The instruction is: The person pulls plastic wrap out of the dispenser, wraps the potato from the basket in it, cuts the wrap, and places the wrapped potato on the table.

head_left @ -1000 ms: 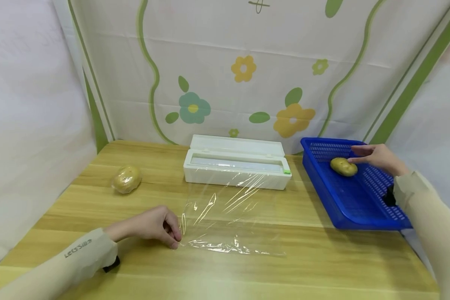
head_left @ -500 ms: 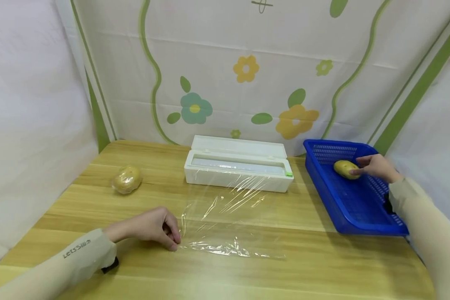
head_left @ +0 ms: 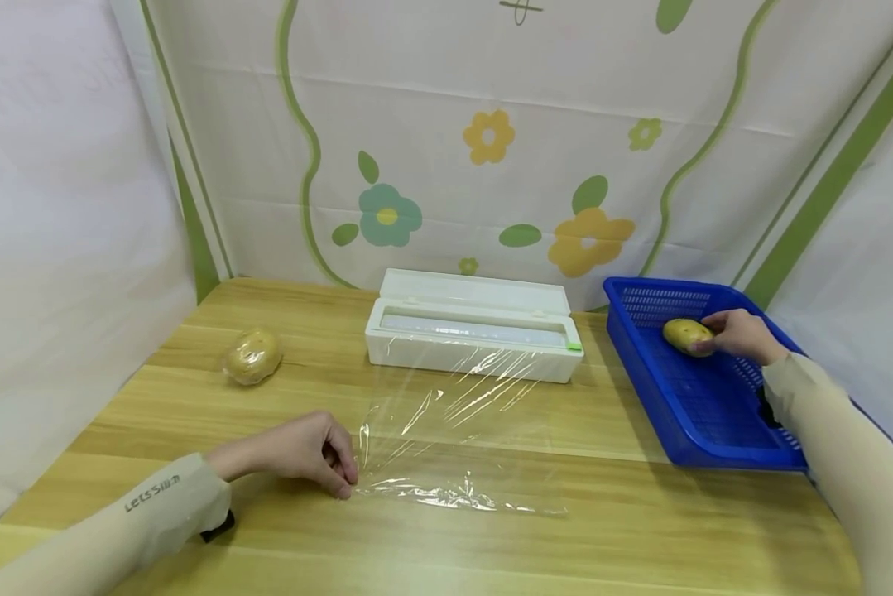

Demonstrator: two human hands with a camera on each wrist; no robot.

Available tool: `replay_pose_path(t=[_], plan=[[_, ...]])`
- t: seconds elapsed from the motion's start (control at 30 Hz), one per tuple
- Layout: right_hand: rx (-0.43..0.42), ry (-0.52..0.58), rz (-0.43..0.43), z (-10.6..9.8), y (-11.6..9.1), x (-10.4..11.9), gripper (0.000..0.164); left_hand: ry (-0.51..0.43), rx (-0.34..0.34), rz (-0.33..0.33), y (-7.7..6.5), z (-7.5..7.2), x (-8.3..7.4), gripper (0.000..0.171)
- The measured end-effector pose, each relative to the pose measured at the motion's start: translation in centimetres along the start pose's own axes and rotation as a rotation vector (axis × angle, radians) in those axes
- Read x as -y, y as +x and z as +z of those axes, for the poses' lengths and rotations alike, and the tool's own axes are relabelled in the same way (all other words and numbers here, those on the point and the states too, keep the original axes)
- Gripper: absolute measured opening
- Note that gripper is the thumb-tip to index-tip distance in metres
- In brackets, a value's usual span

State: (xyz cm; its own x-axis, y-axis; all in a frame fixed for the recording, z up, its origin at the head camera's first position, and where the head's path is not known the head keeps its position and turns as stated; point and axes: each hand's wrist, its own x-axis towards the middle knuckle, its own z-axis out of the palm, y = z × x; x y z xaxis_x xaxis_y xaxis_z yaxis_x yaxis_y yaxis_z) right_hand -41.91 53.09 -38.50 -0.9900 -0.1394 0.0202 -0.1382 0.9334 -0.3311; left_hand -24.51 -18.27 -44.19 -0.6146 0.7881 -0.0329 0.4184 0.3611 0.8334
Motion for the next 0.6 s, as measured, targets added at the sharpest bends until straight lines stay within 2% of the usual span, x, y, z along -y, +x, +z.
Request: replay_pose_path(t=[0.23, 0.6], plan=[[0.005, -0.038, 0.001, 0.2, 0.3, 0.4, 0.086, 0.004, 0.000, -0.006, -0.1, 0.0, -0.2, 0.012], [-0.021, -0.062, 0.007, -0.1, 0.3, 1.3, 0.078, 0.017, -0.001, -0.010, -0.2, 0.0, -0.4, 0.011]])
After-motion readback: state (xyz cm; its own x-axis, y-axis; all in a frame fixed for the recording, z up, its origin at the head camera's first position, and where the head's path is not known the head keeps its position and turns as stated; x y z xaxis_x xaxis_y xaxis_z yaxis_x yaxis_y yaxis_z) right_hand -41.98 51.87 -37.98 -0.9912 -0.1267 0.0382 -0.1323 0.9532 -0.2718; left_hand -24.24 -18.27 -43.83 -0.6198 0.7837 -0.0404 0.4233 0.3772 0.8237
